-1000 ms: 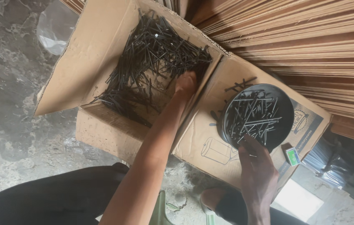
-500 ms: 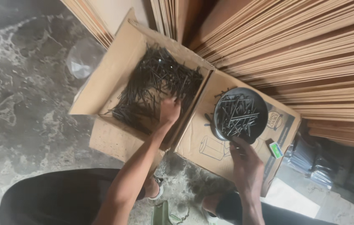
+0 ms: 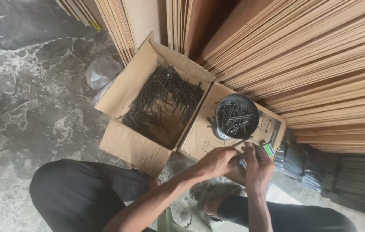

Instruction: The person sits on a stool and transfers nails from a cardboard box into a metal bowl using both hands. The person repeatedly picks up handfuls of nails from the box and places them into the bowl.

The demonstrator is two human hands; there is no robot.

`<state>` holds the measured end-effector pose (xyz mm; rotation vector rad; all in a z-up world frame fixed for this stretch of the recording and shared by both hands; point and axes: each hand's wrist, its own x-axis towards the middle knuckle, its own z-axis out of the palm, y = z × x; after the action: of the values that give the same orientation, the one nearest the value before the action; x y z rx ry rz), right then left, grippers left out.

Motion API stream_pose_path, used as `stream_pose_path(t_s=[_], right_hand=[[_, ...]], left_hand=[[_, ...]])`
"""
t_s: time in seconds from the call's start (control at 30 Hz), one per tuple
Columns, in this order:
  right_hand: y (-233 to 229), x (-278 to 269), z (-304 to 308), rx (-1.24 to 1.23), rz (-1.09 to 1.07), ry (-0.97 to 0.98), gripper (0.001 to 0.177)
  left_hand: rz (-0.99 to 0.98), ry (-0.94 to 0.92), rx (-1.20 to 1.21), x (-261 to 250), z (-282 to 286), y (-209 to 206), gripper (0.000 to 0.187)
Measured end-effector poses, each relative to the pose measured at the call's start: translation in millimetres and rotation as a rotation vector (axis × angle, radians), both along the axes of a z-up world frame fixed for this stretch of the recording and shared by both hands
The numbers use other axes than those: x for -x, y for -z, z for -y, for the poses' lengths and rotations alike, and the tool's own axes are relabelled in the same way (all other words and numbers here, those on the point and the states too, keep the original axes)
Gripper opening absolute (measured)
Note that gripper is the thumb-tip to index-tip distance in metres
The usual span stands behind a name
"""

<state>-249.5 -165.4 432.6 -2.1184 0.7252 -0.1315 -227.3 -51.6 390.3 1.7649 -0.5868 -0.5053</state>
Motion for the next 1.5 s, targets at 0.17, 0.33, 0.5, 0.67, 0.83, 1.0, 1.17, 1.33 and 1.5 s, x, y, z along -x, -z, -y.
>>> stream_pose_path(t_s=[0.17, 0.33, 0.5, 0.67, 0.83, 1.0, 1.17, 1.33, 1.5], right_hand=[[9, 11, 8, -0.024, 0.012, 0.045, 0.027], [13, 11, -3, -0.127, -0.131, -0.096, 0.024], [52, 4, 2, -0.057, -0.166, -0.330, 0.024], [41, -13, -11, -0.168, -0.113, -0.292, 0.022], [34, -40, -7, -0.186, -0.140, -0.167, 0.016], [66, -68, 21, -0.074, -0.111, -0.141, 0.017], [75, -92, 19, -0.141, -0.104, -0.077, 0.017], [96, -100, 37, 0.074, -0.111, -0.100, 0.026], [84, -103, 26, 0.188, -0.070, -0.165, 0.032]], left_hand=[[0.030, 0.060, -0.246, -6, -17, -14, 0.014], [-0.050, -0.116, -0.012, -21, -30, -6, 0.014], [-0.223, -0.162, 0.129, -34, -36, -13, 0.014], [-0.155, -0.247, 0.127, -45, -58, -1, 0.027], [-0.172, -0.577, -0.329, -100, -125, 122, 0.023], [-0.530, -0.911, -0.371, -118, -199, 349, 0.023], [-0.355, -0.629, -0.872, -120, -203, 347, 0.030], [-0.338, -0.559, -1.075, -139, -193, 399, 0.032], [-0.344, -0.492, -1.152, -142, -175, 417, 0.031]])
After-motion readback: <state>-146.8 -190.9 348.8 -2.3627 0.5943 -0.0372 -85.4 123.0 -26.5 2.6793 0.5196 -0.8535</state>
